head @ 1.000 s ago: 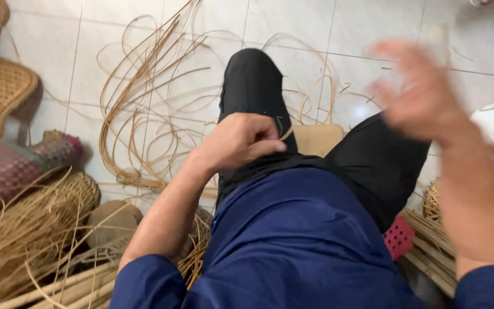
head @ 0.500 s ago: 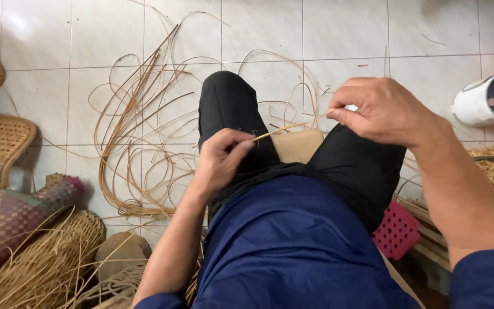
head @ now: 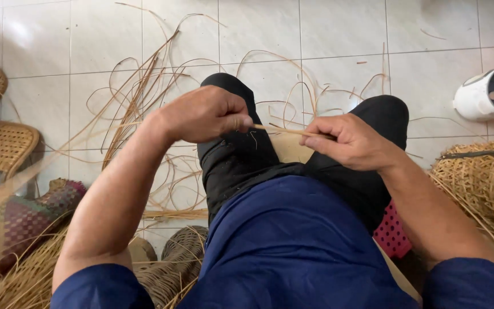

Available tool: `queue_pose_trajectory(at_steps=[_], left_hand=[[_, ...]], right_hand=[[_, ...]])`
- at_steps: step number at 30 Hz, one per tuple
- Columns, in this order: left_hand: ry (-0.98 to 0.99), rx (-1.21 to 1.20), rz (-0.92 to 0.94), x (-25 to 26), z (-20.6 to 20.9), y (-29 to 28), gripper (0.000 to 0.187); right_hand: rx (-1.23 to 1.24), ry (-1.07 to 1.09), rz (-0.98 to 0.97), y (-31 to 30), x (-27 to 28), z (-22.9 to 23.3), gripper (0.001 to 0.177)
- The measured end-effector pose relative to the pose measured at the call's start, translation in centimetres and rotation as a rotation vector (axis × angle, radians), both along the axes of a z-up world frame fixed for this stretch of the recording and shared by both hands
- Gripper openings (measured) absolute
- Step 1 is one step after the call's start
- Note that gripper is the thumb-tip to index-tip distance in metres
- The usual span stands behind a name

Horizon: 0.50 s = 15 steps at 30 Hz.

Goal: The person is manually splitting long rattan strips into thinner strands using their hands and a small knife.

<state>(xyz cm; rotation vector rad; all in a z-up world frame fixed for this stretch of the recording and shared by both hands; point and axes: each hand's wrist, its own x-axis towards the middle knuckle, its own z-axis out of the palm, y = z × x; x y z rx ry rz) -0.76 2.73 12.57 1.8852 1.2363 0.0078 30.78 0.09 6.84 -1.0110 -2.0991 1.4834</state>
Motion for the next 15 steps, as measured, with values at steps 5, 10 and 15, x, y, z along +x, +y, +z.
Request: queue_pose_trajectory(at_steps=[5, 10, 15], left_hand=[[-0.368, -0.478, 0.013, -0.6, -6.9, 1.6, 0.027], [-0.256, -0.083, 0.083, 1.6, -9.8, -1.9, 0.023], [-0.577, 0.13, 0.105, 4.1, -10.4, -6.4, 0.022]], right_hand=[[-0.405, 0.411, -0.013, -1.0, 1.2, -3.4, 0.026], [-0.548, 0.487, -0.032, -1.7, 0.2, -5.5, 0.027], [-0.58, 0.39, 0.005, -2.5, -1.1, -4.4, 0.024]])
